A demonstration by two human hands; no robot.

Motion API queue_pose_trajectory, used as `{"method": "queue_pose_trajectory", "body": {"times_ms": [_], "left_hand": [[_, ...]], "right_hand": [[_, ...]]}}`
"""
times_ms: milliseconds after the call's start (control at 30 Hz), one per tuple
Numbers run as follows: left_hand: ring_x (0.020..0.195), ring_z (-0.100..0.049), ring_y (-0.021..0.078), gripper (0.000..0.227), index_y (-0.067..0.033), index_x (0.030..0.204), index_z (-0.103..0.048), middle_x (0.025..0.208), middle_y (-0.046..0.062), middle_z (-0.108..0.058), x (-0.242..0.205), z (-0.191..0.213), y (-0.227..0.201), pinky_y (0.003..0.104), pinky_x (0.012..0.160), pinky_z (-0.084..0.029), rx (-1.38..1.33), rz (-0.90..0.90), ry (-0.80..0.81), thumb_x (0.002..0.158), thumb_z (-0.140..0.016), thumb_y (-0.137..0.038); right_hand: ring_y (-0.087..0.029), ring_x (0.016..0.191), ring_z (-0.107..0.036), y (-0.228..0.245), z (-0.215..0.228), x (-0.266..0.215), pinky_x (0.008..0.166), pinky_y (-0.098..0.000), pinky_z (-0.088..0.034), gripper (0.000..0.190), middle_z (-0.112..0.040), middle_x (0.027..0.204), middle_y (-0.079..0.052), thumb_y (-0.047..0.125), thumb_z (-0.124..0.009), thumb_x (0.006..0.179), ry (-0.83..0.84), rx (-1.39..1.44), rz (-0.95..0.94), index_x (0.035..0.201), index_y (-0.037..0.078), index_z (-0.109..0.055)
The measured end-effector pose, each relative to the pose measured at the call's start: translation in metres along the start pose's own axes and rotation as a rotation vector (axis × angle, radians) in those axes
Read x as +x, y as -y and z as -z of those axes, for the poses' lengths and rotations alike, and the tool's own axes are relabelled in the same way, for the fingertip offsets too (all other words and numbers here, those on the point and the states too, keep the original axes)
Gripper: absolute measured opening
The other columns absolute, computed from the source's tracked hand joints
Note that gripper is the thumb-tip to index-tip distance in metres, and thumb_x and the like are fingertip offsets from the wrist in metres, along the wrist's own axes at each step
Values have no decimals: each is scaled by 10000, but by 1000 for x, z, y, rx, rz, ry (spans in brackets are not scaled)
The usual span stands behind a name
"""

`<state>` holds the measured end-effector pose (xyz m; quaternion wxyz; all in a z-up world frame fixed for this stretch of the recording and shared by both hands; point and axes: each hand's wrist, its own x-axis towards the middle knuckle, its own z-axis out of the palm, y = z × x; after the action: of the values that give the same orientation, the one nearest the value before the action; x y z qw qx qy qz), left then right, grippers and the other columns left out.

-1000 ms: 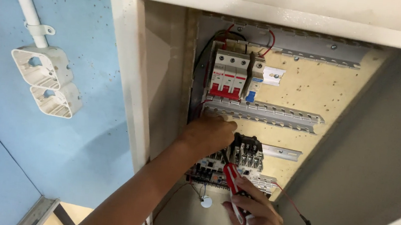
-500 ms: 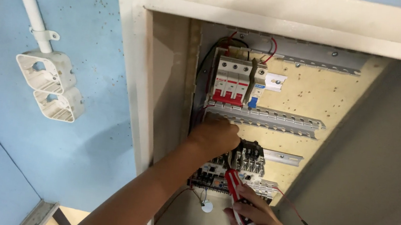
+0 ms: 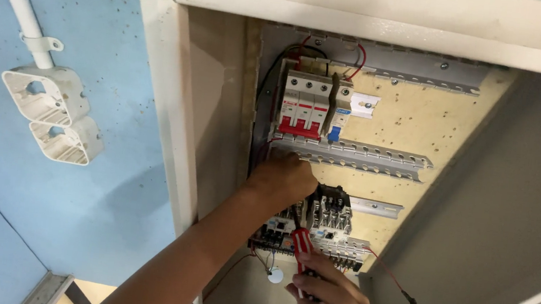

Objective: Connecting various colored wires to components inside an electrical control panel using a screwdriver.

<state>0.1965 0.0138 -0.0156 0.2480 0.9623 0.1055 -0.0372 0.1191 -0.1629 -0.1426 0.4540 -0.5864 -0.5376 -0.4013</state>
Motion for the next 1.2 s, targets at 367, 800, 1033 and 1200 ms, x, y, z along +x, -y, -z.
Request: {"method": "queue_pose_trajectory", "body": {"times_ms": [367,800,1033,1200], "left_hand": [[782,-547,268,215,-20,679,-509,875,87,-553,21,-13,13,476,637,-481,185,-187,55,879,-433,4],[712,-632,223,288,-12,677,-580,768,47,-573,33,-25,25,359,544,-520,759,-556,-63,696,-610,274],[988,-679,351,269,-2,970,-731,1072,172,-684,13,-10,9,459,752,-574,242,-168,24,881,-478,-4],[1243,-516,414,403,-7,1203,-693,1318,182,-574,8,-7,4,525,905,-560,487,-219,125,893,-471,123]], "right_hand": [[-367,1138,-749,22,1,16,1008,-513,-687,219,-745,1039,-36,53,-831,786,35,8,-61,907,99,-654],[-318,1022,-612,-13,-16,-7,985,-526,-620,351,-553,1099,-91,241,-865,805,-26,-115,83,934,130,-558],[-354,1286,-558,-2,-11,-9,1099,-555,-582,371,-623,1253,-75,134,-901,814,129,-20,115,1079,140,-642],[-263,962,-767,7,-28,21,939,-551,-664,285,-735,994,-73,68,-894,800,93,19,277,813,52,-610]]}}
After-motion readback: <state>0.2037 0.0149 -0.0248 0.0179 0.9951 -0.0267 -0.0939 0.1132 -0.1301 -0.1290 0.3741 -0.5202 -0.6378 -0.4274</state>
